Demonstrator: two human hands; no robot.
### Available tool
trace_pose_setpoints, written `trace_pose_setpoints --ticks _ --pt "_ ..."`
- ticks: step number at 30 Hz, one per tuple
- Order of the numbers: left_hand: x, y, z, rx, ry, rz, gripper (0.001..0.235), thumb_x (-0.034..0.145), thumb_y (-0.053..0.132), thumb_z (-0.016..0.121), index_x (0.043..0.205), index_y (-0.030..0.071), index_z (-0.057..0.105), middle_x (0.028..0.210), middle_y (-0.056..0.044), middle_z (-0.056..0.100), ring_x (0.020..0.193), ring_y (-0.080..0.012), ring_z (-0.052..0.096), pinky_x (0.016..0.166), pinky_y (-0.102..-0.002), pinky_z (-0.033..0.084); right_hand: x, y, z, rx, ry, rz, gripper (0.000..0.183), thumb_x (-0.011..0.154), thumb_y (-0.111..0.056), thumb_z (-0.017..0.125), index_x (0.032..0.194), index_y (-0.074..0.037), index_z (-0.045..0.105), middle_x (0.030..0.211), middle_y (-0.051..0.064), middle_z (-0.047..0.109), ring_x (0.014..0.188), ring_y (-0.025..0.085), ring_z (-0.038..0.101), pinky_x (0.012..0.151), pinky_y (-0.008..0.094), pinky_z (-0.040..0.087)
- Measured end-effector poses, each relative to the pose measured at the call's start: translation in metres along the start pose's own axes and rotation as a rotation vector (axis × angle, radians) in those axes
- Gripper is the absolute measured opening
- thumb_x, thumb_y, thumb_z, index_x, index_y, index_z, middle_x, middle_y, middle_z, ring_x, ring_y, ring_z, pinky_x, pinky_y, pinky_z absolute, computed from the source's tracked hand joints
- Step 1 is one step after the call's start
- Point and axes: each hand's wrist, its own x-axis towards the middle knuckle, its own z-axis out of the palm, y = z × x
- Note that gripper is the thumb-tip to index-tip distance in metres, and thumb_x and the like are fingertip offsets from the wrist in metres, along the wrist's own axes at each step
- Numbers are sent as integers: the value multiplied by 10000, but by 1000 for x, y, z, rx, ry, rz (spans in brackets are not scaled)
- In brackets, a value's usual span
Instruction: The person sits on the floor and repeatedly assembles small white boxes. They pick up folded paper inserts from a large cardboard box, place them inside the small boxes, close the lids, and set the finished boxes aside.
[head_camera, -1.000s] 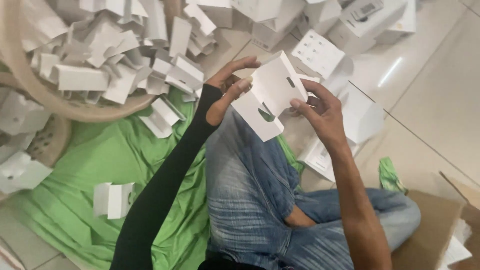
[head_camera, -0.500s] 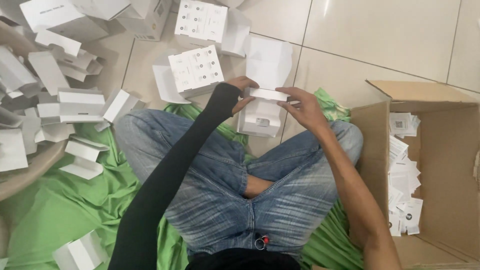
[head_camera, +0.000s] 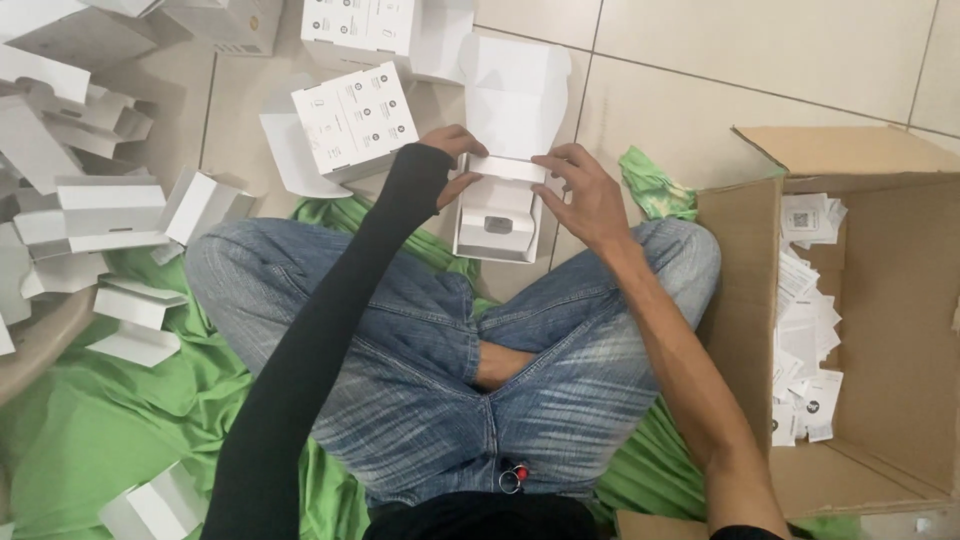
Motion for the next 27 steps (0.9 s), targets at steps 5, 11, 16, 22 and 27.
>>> trace_pose_setpoints --ticks 5,11,16,22,27 --pt "-3 -23 41 304 20 112 218 878 103 717 1082 34 681 1082 -112 643 952 -266 652 793 -389 527 -3 -5 11 -146 72 -63 230 884 -103 783 1108 -88 734 1129 62 649 921 217 674 726 364 575" --pt "-15 -36 61 447 78 165 200 891 134 697 1075 58 696 1080 -79 674 1012 -273 622 854 -416 507 -7 -1 28 -366 48 -194 144 884 -100 760 1025 -122 778 1084 21 684 951 246 663 786 392 560" --pt "-74 13 -10 220 260 -33 284 936 224 718 1175 72 697 1135 -106 701 1041 -335 653 891 -430 522 9 -67 20 -175 61 -264 158 974 -127 725 1119 -120 787 1129 67 669 976 260 661 785 392 558" --pt "-260 50 -116 263 644 -203 326 976 164 694 1292 95 650 1273 -103 685 1184 -326 647 1027 -430 506 31 -196 68 144 -106 -431 220 1048 -25 725 1251 -99 772 1235 104 629 871 202 606 711 320 500" --pt "-451 60 -198 618 971 -538 429 948 81 693 1366 117 605 1411 -127 622 1349 -342 572 1158 -456 452 25 -314 131 321 -364 -688 251 1022 -29 704 1256 -107 747 1306 82 633 909 163 635 735 285 511"
